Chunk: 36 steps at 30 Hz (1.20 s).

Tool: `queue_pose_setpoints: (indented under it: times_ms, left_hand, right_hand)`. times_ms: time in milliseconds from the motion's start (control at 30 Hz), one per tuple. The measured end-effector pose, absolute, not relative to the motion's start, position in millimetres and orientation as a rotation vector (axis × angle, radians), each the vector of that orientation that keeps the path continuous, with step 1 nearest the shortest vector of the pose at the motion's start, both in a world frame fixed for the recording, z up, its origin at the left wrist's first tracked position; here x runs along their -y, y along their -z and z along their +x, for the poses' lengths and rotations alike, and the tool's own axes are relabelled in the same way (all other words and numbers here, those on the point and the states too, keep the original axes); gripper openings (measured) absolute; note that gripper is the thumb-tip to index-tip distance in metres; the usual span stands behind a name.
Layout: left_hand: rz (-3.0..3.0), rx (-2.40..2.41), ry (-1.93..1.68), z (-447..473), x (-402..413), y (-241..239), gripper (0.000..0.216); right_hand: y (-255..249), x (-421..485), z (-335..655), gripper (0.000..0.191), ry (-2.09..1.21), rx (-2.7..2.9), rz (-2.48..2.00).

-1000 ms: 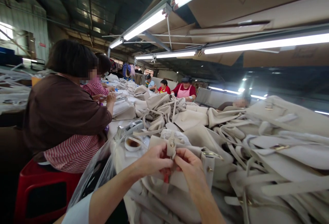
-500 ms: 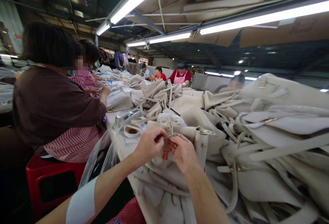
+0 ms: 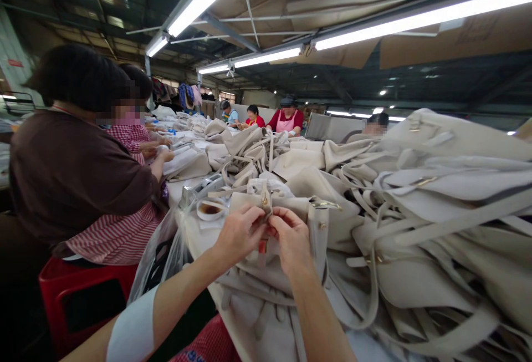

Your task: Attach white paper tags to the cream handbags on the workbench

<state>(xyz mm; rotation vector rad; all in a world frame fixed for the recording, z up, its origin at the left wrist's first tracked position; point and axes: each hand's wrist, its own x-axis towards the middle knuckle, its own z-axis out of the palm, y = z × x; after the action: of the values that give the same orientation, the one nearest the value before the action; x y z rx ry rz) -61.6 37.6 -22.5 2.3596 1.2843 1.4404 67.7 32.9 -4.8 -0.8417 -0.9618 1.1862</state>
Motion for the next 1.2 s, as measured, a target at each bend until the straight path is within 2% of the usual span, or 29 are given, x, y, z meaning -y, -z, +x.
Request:
queue_pose_setpoints:
  times_ms: [100,200,367,633,767,867,1000,1133,1200]
  left_hand:
    - [2.279,-1.255,-1.508,-59.3,-37.0,21.4,0.015]
    - [2.262,-1.387,-1.503,-60.0,-41.3,18.3,0.013]
    - [2.666,-1.549,-1.450,-72.4,-53.8,11.4,0.013]
    - [3.003,-1.382,-1.169,-76.7,-43.8,-13.6,0.014]
    - [2.745,-1.437,-1.295,-73.1,-54.9,-17.9,0.018]
    - [2.517,-1.320,-1.475,-73.9,-65.3,-11.4,0.019]
    - [2.500,-1.249,-1.452,-72.7,-72.0,0.6,0.018]
    - [2.210,-1.239,-1.571,-68.1,-72.7,-3.4,0.016]
    - [2.038,-1.150,-1.578,-66.6,-72.0,-6.5,0.008]
  right_hand:
    - [6.2,-31.0,66.5,0.017,-1.223,0.968,-0.815]
    - [6.8,-30.4,62.2,0.018,-1.311,0.910,-0.796]
    - [9.1,-30.9,55.3,0.026,-1.392,0.706,-0.729]
    - [26.1,-24.1,40.3,0.021,-1.117,0.893,-0.930]
    - [24.0,-18.6,35.9,0.018,-1.040,0.907,-1.010]
    - [10.5,-16.2,46.5,0.019,-1.231,0.834,-0.893]
    - [-0.9,-11.5,58.8,0.020,-1.477,0.850,-0.817]
    - [15.9,-3.5,55.7,0.009,-1.242,1.139,-1.103]
    - [24.8,-1.8,59.8,0.009,-1.212,1.126,-1.111]
